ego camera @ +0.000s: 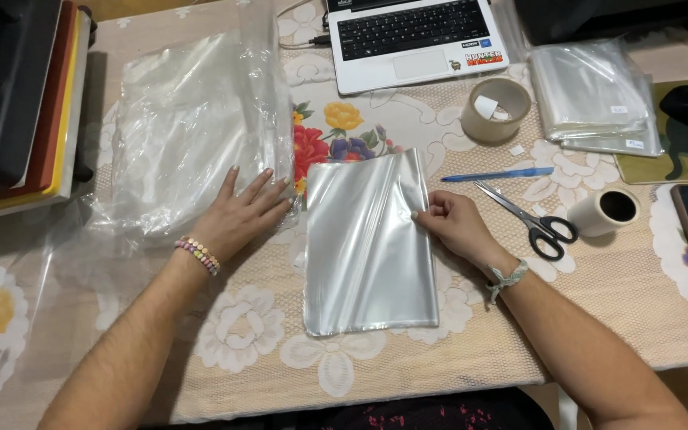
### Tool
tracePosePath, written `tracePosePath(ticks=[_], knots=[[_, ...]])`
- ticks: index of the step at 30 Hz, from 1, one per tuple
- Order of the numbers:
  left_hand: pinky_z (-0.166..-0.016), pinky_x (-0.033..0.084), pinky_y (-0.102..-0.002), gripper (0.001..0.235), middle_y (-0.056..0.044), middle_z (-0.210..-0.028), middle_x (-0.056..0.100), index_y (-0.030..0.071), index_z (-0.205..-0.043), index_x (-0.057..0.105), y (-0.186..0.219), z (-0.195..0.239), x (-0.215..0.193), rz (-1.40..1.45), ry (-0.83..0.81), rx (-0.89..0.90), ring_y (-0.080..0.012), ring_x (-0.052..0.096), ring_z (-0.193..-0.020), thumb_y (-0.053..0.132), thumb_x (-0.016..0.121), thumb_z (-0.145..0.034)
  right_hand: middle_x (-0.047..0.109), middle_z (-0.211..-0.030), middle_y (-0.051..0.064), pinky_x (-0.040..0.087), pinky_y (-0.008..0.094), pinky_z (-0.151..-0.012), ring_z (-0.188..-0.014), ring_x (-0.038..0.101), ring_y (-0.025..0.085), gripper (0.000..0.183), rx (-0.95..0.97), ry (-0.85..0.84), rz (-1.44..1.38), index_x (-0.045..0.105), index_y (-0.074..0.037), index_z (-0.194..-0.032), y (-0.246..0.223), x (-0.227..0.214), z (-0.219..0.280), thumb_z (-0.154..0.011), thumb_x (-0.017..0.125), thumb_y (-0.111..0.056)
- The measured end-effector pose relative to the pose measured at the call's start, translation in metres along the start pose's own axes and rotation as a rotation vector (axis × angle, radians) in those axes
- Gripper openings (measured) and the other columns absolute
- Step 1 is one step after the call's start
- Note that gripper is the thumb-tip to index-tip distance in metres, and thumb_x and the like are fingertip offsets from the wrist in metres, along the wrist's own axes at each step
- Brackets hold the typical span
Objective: The person cuts small pieces of white tape with scissors and writes on them using a blue pen. They then affix these labels to clear plastic pouches. The person also handles a larger plastic sheet, folding it over a stack of pouches.
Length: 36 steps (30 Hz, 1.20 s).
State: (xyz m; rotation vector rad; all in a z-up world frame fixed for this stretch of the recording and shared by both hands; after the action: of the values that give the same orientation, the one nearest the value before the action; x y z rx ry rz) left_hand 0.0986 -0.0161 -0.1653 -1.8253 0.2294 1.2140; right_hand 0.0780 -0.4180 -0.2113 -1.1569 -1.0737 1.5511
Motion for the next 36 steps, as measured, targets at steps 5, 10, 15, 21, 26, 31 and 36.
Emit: tracePosePath(ticks=[5,10,15,21,26,31,36], knots=[[-0.115,0.035,-0.059,0.05,0.005,-0.16,0.038,0.038,-0.144,0.041,-0.02,0.003,0.009,0.051,-0.006,0.003,-0.0234,0.036,-0.148,0.024,0.052,-0.097,0.067,-0.073,0.002,0.052,0.02,-0.06,-0.064,0.065,0.006,0.023,-0.009,-0.016,-0.073,0.067,0.001,-0.1,0.002,-0.003,0.003,-0.088,0.078,-0.015],[-0.114,0.036,-0.057,0.044,0.007,-0.16,0.041,0.039,-0.143,0.044,-0.044,0.014,0.044,0.028,-0.021,-0.028,-0.0233,0.037,-0.15,0.034,0.049,-0.099,0.067,-0.071,0.001,0.052,0.019,-0.058,-0.062,0.063,0.005,0.021,-0.029,-0.033,-0.084,0.066,0.001,-0.097,-0.001,-0.002,0.005,-0.089,0.077,-0.014],[-0.119,0.023,-0.057,0.044,0.011,-0.162,0.038,0.04,-0.136,0.051,-0.046,0.005,0.045,0.112,-0.325,-0.243,-0.0229,0.029,-0.154,0.024,0.055,-0.095,0.065,-0.071,0.001,0.052,0.019,-0.059,-0.062,0.062,0.004,0.02,-0.047,-0.042,-0.073,0.064,0.001,-0.098,-0.003,-0.002,0.008,-0.089,0.075,-0.012],[-0.113,0.028,-0.064,0.073,-0.013,-0.157,0.043,0.02,-0.15,0.046,0.025,-0.083,-0.028,0.93,-0.141,-0.25,-0.039,0.035,-0.147,0.046,0.067,-0.086,0.065,-0.065,0.0,0.048,0.021,-0.058,-0.057,0.057,0.006,0.021,-0.048,0.013,0.125,0.068,-0.002,-0.096,-0.012,-0.003,0.011,-0.087,0.078,-0.018],[-0.116,0.023,-0.064,0.085,-0.019,-0.157,0.038,0.013,-0.152,0.042,0.072,-0.093,-0.062,0.943,-0.271,-0.212,-0.0403,0.026,-0.15,0.056,0.07,-0.084,0.069,-0.065,0.01,0.051,0.032,-0.06,-0.062,0.066,0.02,0.033,-0.065,0.069,0.385,0.072,0.001,-0.101,-0.038,0.005,0.025,-0.086,0.079,-0.028],[-0.116,0.016,-0.066,0.105,-0.029,-0.16,0.027,0.008,-0.156,0.033,0.091,-0.033,-0.125,0.954,-0.398,-0.036,-0.0491,0.016,-0.149,0.045,0.087,-0.073,0.074,-0.074,0.018,0.055,0.047,-0.063,-0.073,0.072,0.041,0.047,-0.221,0.16,0.761,0.072,0.0,-0.109,-0.046,0.006,0.035,-0.092,0.071,-0.044],[-0.12,0.014,-0.051,0.116,-0.018,-0.167,-0.001,0.016,-0.161,0.009,0.116,0.026,-0.105,1.084,-0.413,-0.352,-0.0309,0.003,-0.153,0.057,0.082,-0.08,0.063,-0.121,0.013,0.045,0.05,-0.098,-0.118,0.052,0.036,0.024,-0.521,0.486,1.236,0.068,-0.01,-0.115,-0.041,-0.025,0.02,-0.096,0.065,-0.024]])
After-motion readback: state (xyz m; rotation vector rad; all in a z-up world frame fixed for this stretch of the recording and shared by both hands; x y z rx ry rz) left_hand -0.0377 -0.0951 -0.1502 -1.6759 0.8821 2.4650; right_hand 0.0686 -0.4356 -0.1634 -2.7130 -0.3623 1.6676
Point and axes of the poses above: each hand's wrist, its own z-axis away from the middle knuckle, its own x-axis out of the palm, y = z × x, the point moved 1 cm from there along -z, towards the middle knuckle
